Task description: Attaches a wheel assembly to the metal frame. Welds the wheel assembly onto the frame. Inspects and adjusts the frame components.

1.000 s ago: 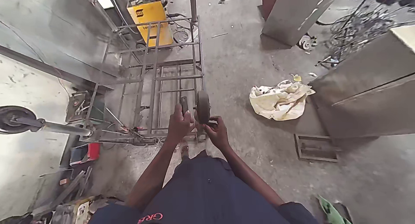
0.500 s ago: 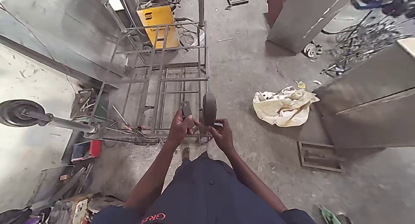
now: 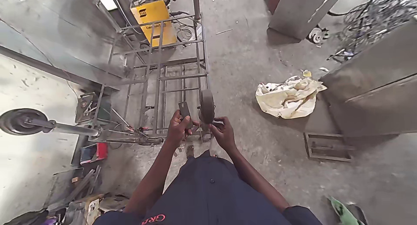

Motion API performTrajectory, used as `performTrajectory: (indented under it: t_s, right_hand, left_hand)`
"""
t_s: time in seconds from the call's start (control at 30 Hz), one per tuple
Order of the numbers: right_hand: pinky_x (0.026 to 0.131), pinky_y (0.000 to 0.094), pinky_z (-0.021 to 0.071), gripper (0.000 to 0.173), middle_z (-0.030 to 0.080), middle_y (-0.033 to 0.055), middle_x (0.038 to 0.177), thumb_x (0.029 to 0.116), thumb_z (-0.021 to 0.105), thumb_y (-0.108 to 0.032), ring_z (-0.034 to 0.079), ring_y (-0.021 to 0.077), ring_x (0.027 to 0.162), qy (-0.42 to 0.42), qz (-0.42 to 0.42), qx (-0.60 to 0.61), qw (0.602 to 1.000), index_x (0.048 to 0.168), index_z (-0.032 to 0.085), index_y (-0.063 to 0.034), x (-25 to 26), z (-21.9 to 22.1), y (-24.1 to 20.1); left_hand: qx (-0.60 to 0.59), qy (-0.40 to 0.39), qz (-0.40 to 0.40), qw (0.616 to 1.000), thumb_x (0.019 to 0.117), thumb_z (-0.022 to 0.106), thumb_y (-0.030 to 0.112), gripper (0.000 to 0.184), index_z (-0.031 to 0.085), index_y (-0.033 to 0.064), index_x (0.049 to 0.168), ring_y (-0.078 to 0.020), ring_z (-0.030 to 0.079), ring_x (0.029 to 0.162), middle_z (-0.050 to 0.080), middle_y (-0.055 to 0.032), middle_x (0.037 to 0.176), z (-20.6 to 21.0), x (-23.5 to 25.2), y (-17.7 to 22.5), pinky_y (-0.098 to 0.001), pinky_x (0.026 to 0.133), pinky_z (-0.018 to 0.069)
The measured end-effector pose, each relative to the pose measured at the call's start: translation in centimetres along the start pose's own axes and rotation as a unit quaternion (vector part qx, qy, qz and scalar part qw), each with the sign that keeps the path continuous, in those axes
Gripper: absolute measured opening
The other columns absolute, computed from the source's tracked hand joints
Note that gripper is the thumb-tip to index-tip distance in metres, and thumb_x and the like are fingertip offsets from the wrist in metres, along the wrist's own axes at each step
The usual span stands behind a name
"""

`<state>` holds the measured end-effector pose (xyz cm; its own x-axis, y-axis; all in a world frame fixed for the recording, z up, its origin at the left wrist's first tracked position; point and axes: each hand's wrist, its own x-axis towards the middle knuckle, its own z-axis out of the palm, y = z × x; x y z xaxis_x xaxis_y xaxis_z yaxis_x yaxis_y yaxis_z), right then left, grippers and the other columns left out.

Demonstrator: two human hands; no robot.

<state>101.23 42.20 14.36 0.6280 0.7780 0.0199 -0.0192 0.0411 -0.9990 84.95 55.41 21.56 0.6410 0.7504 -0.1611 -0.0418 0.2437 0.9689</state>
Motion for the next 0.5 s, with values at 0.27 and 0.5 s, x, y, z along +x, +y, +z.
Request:
performTrajectory:
  t_s: [0.27,0.5]
  right_hand:
    - [0.084,0.0383,0.0657,0.039,0.069,0.0138,0.113,0.0906,0.077,-0.016,0.074,0.0202,0.093,-0.013,0.031,-0.003,0.999,0.122,0.058,-0.0008,-0.3,-1.0,0.4]
    - [0.083,0.0373,0.0659,0.04,0.068,0.013,0.112,0.091,0.078,-0.02,0.074,0.0183,0.092,-0.014,0.06,-0.001,0.998,0.121,0.059,-0.0006,-1.2,-2.4,2.3]
  left_hand:
    - [-0.064,0.067,-0.014,0.996,0.1069,0.04,0.009,0.024,0.052,0.0098,0.128,-0.0226,0.069,0.087,0.068,-0.0102,0.102,-0.6,-0.3,-1.2,-0.0404,0.079,0.0602]
    - [0.023,0.091,-0.027,0.995,0.1011,0.053,0.014,0.027,0.046,0.013,0.127,-0.007,0.047,0.052,0.052,0.0015,0.075,-1.1,-0.6,-1.7,-0.022,0.049,0.0448]
